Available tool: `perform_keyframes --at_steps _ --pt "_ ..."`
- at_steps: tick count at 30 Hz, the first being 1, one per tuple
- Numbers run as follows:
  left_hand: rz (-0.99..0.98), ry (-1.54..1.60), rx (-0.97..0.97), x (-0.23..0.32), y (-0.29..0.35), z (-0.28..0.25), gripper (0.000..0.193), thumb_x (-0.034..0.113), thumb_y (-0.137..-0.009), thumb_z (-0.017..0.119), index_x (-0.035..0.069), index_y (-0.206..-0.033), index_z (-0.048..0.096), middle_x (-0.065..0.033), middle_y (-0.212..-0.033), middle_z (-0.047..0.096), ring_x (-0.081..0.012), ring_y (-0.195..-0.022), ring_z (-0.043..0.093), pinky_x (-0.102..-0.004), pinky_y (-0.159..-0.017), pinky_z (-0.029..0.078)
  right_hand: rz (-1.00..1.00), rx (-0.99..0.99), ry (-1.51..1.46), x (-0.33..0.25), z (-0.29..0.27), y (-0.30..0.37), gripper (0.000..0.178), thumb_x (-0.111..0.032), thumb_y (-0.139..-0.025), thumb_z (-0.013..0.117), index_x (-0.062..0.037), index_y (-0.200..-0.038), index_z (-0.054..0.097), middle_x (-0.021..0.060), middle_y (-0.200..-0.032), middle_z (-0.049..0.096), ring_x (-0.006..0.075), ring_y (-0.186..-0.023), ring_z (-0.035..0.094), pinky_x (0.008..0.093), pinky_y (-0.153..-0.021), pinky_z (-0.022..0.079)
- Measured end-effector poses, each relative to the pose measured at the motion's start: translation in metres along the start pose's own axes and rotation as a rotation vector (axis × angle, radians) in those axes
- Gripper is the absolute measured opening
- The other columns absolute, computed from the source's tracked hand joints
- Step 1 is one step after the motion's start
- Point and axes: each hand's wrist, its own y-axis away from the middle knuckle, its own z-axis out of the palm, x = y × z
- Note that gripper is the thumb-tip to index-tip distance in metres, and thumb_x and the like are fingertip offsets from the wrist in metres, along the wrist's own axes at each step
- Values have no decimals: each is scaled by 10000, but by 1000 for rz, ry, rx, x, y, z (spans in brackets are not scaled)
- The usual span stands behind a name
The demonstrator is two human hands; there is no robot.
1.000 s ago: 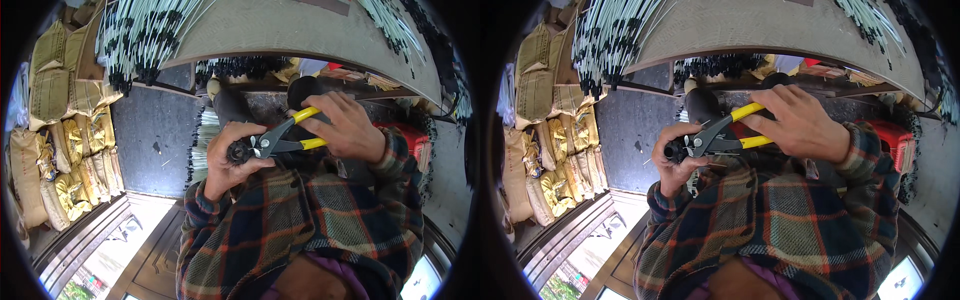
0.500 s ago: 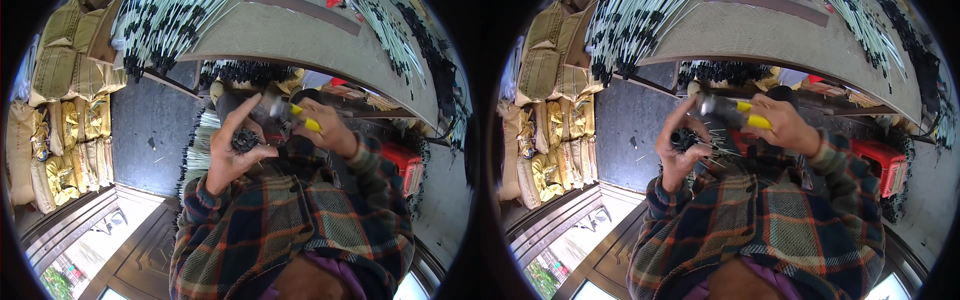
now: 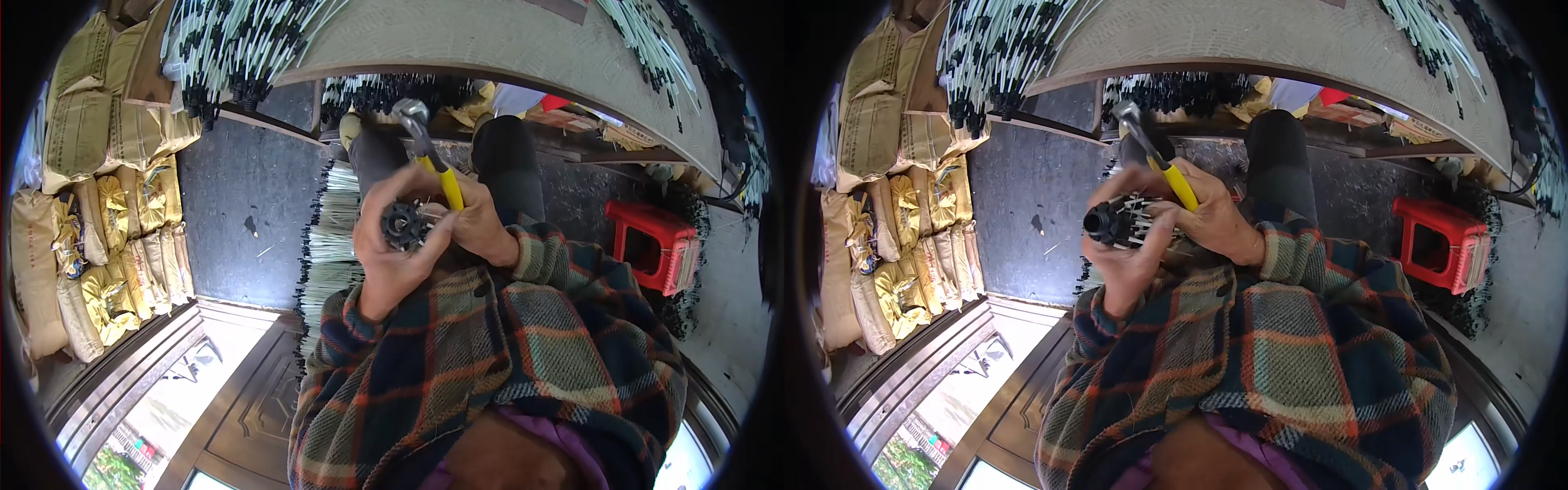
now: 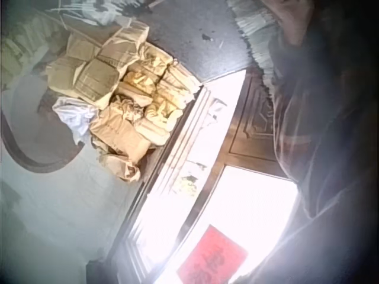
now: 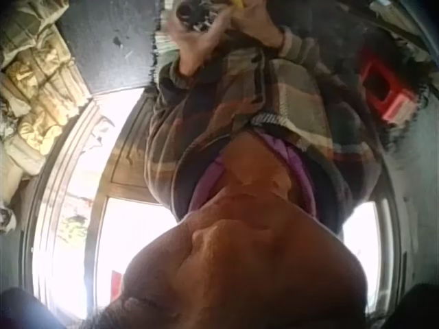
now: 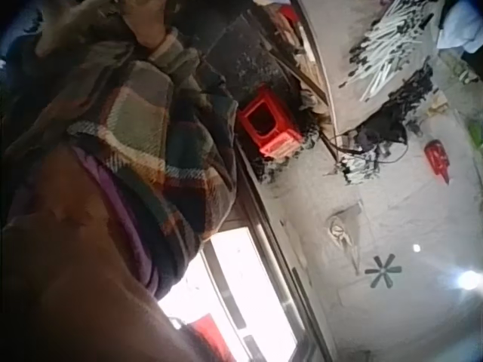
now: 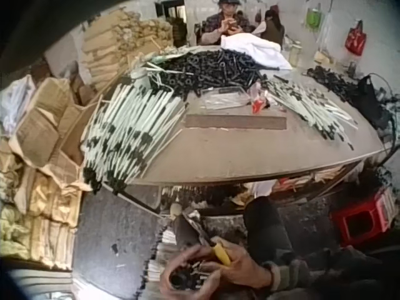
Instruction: Assembling black plastic connectors onto white rods at a production workbench using pliers.
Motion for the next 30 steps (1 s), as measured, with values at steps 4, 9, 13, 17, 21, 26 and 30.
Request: perform_keyframes --at_steps 4,9,13,17,21,26,30 --pt "-55 29 -26 7 -7 -10 176 -56 -686 657 -13 -836 576 -70 -763 595 -107 -653 550 -227 -628 438 -256 -125 488 -23 -26 -3 194 -32 -752 610 13 -940 597 125 -995 557 260 -893 566 296 -768 447" --pt "-48 90 -110 3 -5 -19 171 -52 -672 662 -1 -798 558 -52 -741 574 -90 -643 528 -209 -597 410 -585 -121 1284 -76 -72 -23 267 -96 -764 600 -74 -1030 599 103 -1123 526 230 -987 540 403 -882 416" --pt "-46 74 -126 4 -6 -18 175 -54 -646 657 2 -766 543 -42 -721 558 -90 -632 512 -214 -593 404 -1087 -48 1764 -97 -76 -39 262 -232 -764 631 -168 -1014 583 -30 -1196 444 140 -1100 444 434 -1021 240" --pt "-53 41 -148 2 -10 -14 188 -69 -627 645 -3 -771 545 -49 -728 564 -106 -633 520 -224 -595 407 -1331 17 1926 -96 -76 -41 195 -330 -754 657 -213 -896 592 -84 -1163 398 104 -1123 396 470 -1040 170" --pt "20 78 -172 4 -10 -15 198 -78 -612 635 -7 -774 547 -62 -729 574 -124 -639 529 -236 -599 414 -1273 124 1903 -85 -68 -34 210 -351 -766 642 -217 -922 597 -71 -1151 386 92 -1117 387 473 -1032 180" --pt "10 114 -84 -6 -7 -11 196 -69 -611 635 -9 -776 550 -69 -725 578 -131 -634 525 -238 -597 412 -968 123 1803 -70 -63 -11 318 -269 -819 553 -244 -1136 566 -99 -1159 398 54 -1104 380 411 -1051 156" --pt "21 98 -46 -3 -5 -14 201 -52 -609 639 -5 -787 558 -69 -732 581 -131 -632 528 -236 -599 413 -728 -420 1681 -112 -67 -9 207 -237 -796 571 -109 -957 595 28 -1014 458 135 -896 488 335 -817 404"
